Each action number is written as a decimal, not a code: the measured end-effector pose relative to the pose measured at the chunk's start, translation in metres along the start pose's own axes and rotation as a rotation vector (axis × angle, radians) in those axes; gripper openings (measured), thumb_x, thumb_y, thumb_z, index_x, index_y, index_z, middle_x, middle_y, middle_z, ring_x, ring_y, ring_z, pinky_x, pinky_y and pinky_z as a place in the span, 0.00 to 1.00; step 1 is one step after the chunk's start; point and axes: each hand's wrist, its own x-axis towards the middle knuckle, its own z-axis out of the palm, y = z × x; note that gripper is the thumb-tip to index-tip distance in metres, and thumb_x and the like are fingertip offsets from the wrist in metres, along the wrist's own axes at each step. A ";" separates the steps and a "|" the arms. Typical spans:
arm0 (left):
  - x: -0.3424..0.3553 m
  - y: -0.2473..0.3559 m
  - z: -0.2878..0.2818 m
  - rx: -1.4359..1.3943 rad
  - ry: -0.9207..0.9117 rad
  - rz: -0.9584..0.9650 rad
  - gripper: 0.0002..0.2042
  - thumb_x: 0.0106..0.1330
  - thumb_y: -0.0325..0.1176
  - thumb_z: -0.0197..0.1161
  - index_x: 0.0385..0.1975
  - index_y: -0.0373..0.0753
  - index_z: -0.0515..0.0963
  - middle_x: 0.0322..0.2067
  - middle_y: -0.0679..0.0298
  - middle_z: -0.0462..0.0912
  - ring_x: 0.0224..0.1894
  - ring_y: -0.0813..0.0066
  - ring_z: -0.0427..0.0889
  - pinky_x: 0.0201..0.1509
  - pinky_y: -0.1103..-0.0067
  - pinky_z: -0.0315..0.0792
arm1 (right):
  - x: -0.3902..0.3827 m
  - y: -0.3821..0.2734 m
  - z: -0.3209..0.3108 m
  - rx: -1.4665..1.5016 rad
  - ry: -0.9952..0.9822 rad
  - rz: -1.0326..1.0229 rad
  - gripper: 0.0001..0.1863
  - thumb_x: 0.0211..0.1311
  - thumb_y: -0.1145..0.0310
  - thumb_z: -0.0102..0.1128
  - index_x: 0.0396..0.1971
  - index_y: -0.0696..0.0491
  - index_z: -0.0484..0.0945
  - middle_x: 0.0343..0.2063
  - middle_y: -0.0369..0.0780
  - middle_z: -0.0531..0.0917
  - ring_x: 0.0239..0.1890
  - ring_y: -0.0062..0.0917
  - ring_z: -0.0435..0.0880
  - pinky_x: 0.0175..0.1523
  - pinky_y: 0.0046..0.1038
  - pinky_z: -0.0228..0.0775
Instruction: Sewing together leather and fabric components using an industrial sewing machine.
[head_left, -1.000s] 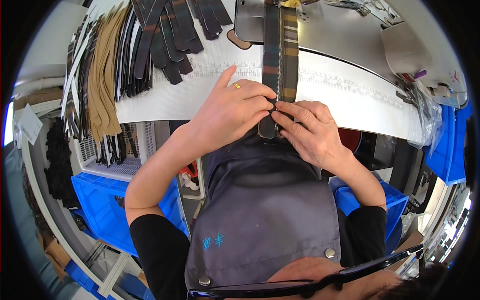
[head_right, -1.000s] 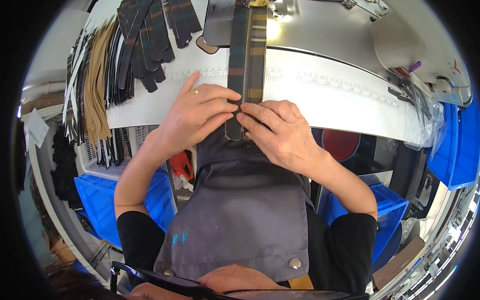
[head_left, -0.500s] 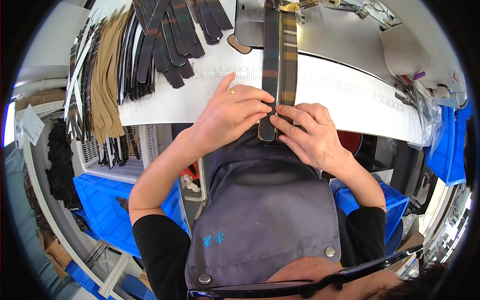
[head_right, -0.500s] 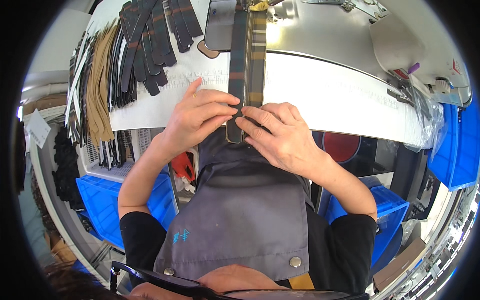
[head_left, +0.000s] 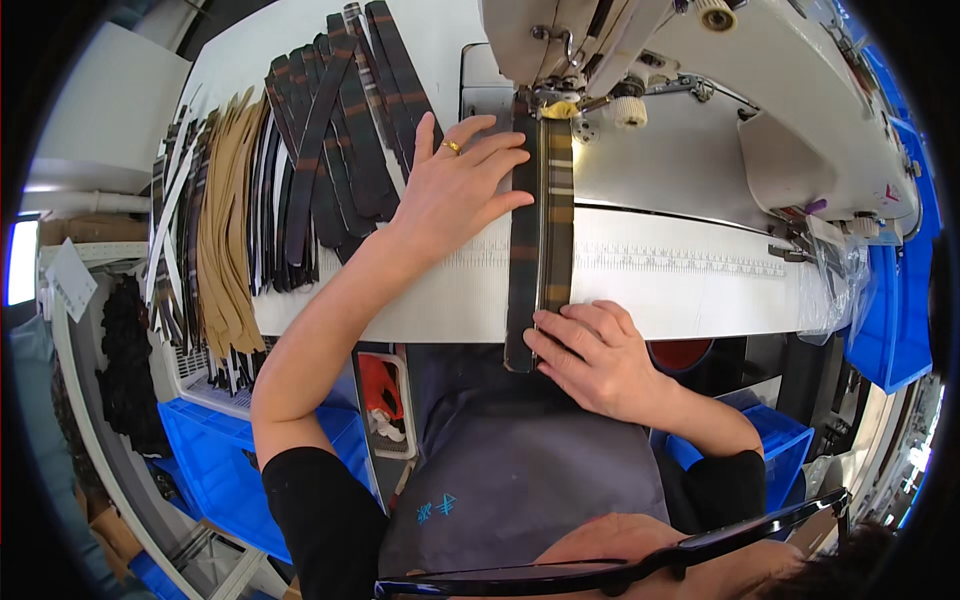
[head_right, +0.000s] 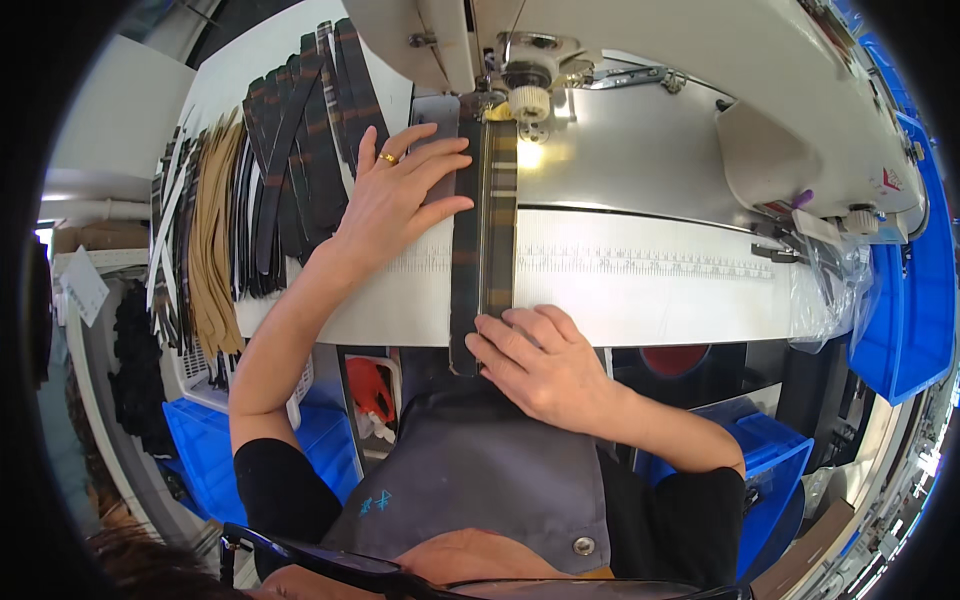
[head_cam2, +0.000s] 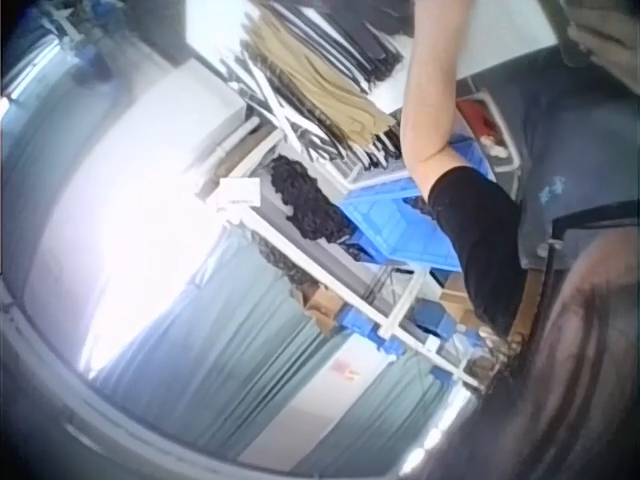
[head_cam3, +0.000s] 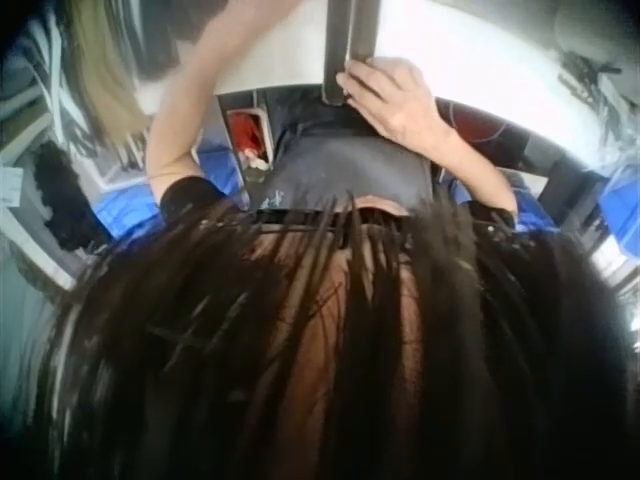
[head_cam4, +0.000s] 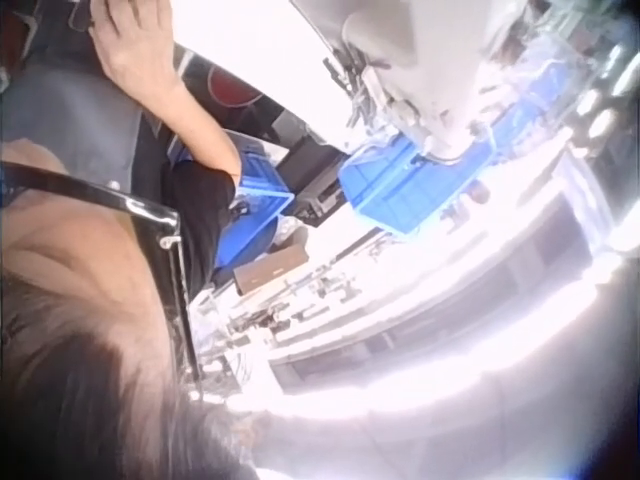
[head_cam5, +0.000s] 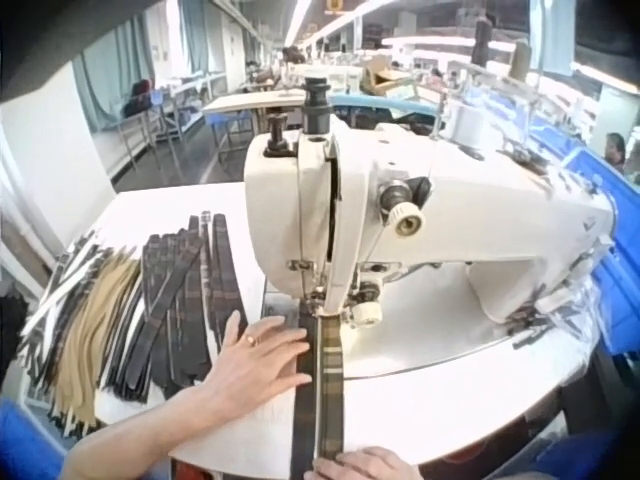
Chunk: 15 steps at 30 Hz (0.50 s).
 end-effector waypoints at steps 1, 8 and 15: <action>0.003 -0.003 0.000 -0.001 0.002 0.005 0.19 0.59 0.47 0.63 0.45 0.42 0.79 0.54 0.70 0.75 0.62 0.65 0.66 0.66 0.49 0.47 | 0.001 0.000 -0.001 -0.023 -0.006 -0.001 0.24 0.41 0.68 0.71 0.44 0.53 0.81 0.49 0.38 0.78 0.49 0.31 0.72 0.51 0.32 0.66; 0.013 -0.006 -0.012 -0.166 -0.164 -0.068 0.19 0.59 0.48 0.63 0.44 0.42 0.79 0.54 0.70 0.75 0.62 0.64 0.66 0.68 0.47 0.43 | 0.002 0.007 0.001 -0.007 -0.010 -0.017 0.21 0.48 0.66 0.67 0.44 0.53 0.80 0.49 0.37 0.77 0.49 0.30 0.72 0.52 0.33 0.66; 0.020 -0.014 -0.011 -0.206 -0.156 -0.074 0.19 0.59 0.46 0.64 0.46 0.42 0.78 0.55 0.69 0.75 0.61 0.65 0.67 0.68 0.48 0.43 | 0.009 0.017 0.000 0.011 0.006 -0.020 0.21 0.47 0.66 0.69 0.44 0.54 0.80 0.48 0.37 0.77 0.47 0.30 0.72 0.50 0.33 0.66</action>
